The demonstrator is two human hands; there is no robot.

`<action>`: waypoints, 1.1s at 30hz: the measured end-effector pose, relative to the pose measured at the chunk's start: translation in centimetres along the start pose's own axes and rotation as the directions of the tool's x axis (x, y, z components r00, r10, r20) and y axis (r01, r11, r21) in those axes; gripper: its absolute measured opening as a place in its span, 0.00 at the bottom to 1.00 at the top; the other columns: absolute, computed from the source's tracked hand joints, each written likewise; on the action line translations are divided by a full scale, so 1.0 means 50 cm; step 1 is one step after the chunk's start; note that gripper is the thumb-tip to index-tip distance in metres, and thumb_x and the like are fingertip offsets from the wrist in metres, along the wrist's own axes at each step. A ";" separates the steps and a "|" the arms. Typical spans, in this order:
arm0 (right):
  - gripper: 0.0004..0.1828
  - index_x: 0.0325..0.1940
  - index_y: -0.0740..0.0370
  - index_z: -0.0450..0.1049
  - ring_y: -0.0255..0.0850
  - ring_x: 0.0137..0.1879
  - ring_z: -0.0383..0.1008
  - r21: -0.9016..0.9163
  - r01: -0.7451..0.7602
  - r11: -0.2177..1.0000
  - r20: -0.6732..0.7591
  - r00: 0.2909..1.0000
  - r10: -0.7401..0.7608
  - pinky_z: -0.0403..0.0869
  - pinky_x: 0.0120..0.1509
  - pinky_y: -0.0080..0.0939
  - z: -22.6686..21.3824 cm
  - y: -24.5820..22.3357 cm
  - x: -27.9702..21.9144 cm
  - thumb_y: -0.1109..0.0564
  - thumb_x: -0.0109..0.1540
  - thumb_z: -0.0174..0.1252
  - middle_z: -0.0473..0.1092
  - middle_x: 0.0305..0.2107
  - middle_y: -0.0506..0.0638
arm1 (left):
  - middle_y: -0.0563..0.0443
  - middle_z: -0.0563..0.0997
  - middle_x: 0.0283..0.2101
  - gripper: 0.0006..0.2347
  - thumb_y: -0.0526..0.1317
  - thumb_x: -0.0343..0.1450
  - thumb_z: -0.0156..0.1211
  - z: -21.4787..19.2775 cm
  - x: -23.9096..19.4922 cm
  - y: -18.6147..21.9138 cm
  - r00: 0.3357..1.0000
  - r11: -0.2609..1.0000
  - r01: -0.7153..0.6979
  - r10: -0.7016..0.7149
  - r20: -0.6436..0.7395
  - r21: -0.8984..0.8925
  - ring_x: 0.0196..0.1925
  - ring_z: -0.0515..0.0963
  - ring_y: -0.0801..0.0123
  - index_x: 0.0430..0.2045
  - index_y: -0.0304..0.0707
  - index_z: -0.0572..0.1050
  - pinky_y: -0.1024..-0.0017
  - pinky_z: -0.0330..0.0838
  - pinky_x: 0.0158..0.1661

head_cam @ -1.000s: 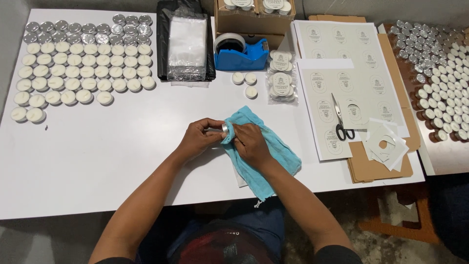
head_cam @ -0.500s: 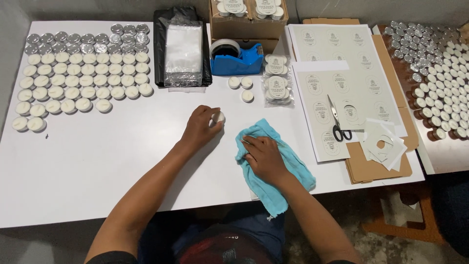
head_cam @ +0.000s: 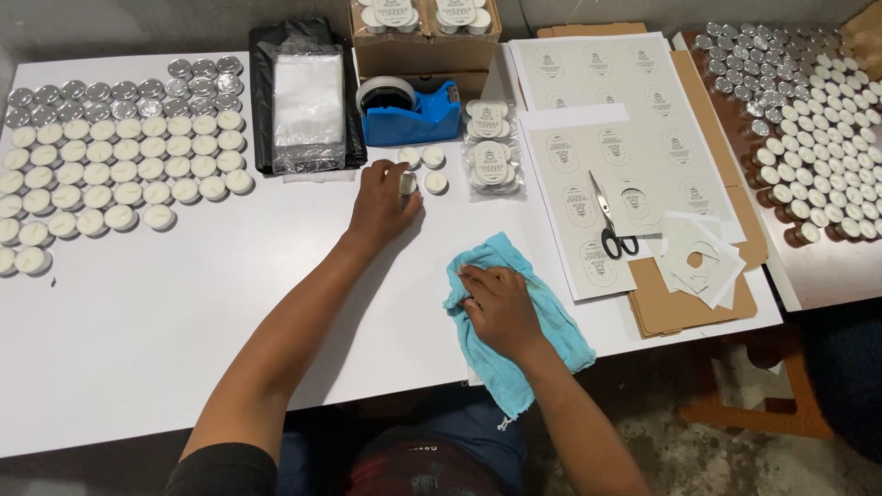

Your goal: Cutting out labels from a printed sheet and preparing small candle tins by wiping and organizing them on a work surface.

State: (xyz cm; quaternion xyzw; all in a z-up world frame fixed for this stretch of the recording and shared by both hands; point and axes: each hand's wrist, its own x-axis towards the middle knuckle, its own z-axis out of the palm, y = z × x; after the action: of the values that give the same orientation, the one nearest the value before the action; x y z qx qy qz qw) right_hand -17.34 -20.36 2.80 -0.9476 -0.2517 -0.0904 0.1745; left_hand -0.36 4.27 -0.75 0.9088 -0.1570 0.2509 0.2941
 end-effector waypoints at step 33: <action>0.18 0.60 0.56 0.76 0.47 0.59 0.69 -0.015 -0.044 0.999 0.029 0.999 0.044 0.65 0.56 0.49 -0.015 0.002 0.007 0.51 0.68 0.52 0.71 0.58 0.48 | 0.48 0.74 0.54 0.26 0.55 0.68 0.56 -0.077 -0.046 -0.031 0.992 0.982 -0.118 0.111 0.061 0.146 0.55 0.73 0.52 0.59 0.48 0.72 0.55 0.69 0.47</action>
State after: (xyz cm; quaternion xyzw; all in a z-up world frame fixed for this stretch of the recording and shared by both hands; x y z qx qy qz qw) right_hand -17.05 -20.60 3.54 -0.9554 -0.2326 -0.0743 0.1659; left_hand -3.00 8.13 -0.02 0.9240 -0.1975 0.2544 0.2062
